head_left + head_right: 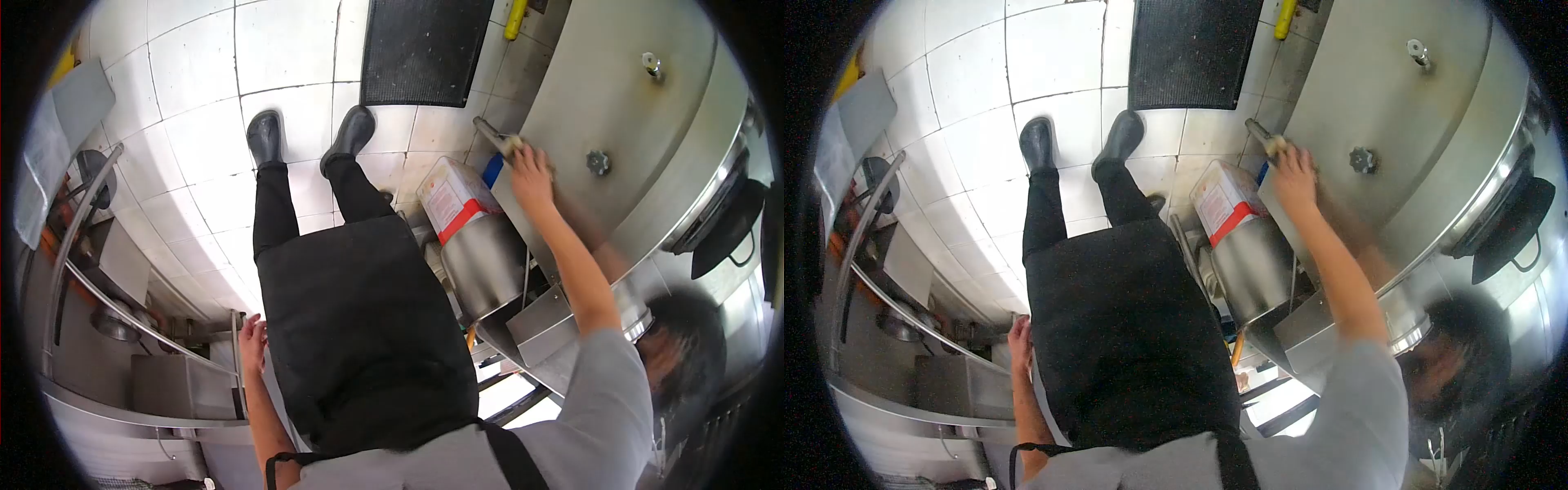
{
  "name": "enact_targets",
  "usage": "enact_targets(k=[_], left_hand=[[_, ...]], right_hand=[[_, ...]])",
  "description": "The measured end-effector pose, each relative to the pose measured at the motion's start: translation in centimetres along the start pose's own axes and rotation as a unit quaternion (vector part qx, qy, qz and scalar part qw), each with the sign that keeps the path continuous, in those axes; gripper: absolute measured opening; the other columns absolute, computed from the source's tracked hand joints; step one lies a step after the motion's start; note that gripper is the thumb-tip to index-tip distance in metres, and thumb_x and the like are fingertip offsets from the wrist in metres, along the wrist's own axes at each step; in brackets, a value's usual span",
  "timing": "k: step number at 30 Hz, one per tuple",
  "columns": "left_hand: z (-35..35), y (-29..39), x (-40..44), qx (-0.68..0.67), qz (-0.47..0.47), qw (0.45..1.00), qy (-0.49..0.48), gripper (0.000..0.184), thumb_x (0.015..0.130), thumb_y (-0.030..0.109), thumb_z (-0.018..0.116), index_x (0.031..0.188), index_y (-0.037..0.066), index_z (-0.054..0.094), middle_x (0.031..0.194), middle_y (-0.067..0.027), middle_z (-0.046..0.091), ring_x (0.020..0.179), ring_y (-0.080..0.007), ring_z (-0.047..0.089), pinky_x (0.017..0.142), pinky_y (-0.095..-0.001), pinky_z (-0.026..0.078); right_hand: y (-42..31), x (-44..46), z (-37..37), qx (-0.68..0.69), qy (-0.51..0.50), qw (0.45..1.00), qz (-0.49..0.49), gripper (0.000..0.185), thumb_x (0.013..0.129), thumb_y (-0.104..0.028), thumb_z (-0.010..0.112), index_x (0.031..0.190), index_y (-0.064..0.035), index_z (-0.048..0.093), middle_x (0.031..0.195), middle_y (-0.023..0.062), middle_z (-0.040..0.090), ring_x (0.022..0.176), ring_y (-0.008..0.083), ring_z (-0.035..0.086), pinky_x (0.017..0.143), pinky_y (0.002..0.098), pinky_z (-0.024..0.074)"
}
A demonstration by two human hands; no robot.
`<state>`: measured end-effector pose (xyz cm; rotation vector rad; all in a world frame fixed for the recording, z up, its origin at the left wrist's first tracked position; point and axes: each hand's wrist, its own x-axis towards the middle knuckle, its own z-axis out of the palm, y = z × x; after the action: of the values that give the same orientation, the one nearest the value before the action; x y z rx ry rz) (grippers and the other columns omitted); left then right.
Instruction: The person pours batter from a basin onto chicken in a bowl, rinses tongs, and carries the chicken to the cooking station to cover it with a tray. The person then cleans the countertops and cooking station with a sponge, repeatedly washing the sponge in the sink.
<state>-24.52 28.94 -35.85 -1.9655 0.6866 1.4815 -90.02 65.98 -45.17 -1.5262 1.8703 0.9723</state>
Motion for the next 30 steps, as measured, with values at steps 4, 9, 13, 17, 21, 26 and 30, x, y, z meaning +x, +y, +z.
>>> enact_targets(k=[4,9,13,17,21,26,30], left_hand=[[0.1,4.1,-2.6,-0.062,0.048,0.997,0.024,0.034,0.097,0.02,0.058,0.128,0.006,0.056,0.098,-0.0071,0.069,0.08,-0.013,0.066,0.063,-0.0247,0.05],[-4.1,0.4,-1.3,-0.185,0.045,0.981,0.04,0.033,0.097,0.018,0.056,0.126,0.003,0.055,0.099,-0.0101,0.071,0.081,-0.0159,0.069,0.063,-0.0274,0.054],[-1.9,-0.5,-0.2,-0.085,-0.02,0.995,0.049,0.032,0.097,0.019,0.056,0.126,0.004,0.056,0.095,-0.006,0.069,0.075,-0.0115,0.065,0.06,-0.0254,0.05],[1.3,2.4,-0.2,-0.03,0.03,0.999,0.001,0.037,0.097,0.019,0.057,0.131,0.005,0.055,0.088,-0.0005,0.066,0.067,-0.0054,0.054,0.059,-0.0208,0.041],[-0.3,3.9,-1.3,-0.07,0.05,0.996,0.003,0.039,0.097,0.018,0.057,0.132,0.002,0.051,0.101,-0.0083,0.069,0.086,-0.0135,0.066,0.071,-0.025,0.05],[-5.2,-1.6,-0.6,-0.139,0.015,0.988,0.07,0.037,0.094,0.016,0.059,0.127,0.003,0.053,0.094,-0.0097,0.07,0.076,-0.0148,0.068,0.06,-0.0257,0.053],[-6.0,-3.1,0.8,-0.065,-0.006,0.997,0.035,0.032,0.097,0.018,0.056,0.125,0.003,0.054,0.092,-0.0106,0.07,0.07,-0.0147,0.068,0.053,-0.0264,0.051]], right_hand=[[-2.1,5.5,4.6,0.007,-0.052,0.997,0.051,0.039,0.089,-0.024,0.051,0.116,0.0003,0.067,0.14,0.012,0.053,0.138,0.0325,0.036,0.112,0.0537,0.0251],[0.1,-10.7,-9.8,0.023,-0.125,0.992,0.016,0.041,0.088,-0.021,0.052,0.122,-0.0004,0.064,0.144,0.0131,0.048,0.14,0.0326,0.033,0.114,0.0563,0.0215],[1.2,-13.6,-13.7,0.016,-0.115,0.993,0.036,0.039,0.089,-0.02,0.051,0.119,-0.0015,0.066,0.144,0.0137,0.047,0.142,0.034,0.031,0.116,0.0568,0.0177],[0.5,-3.3,-2.9,-0.011,-0.055,0.998,-0.005,0.039,0.091,-0.022,0.05,0.119,-0.0011,0.067,0.138,0.0143,0.053,0.138,0.0349,0.035,0.115,0.0568,0.0192],[-3.3,5.4,4.7,-0.027,-0.123,0.992,-0.003,0.035,0.09,-0.023,0.052,0.113,-0.0046,0.071,0.137,0.0128,0.056,0.137,0.034,0.038,0.114,0.0568,0.0207],[-1.2,-2.3,2.3,0.059,-0.151,0.985,-0.052,0.031,0.09,-0.026,0.056,0.111,-0.0122,0.074,0.14,0.009,0.054,0.139,0.0324,0.036,0.115,0.0574,0.0185],[5.1,3.6,-7.7,-0.075,-0.14,0.986,0.046,0.029,0.093,-0.027,0.055,0.111,-0.014,0.074,0.141,0.0082,0.054,0.14,0.0316,0.034,0.116,0.0574,0.0176]])
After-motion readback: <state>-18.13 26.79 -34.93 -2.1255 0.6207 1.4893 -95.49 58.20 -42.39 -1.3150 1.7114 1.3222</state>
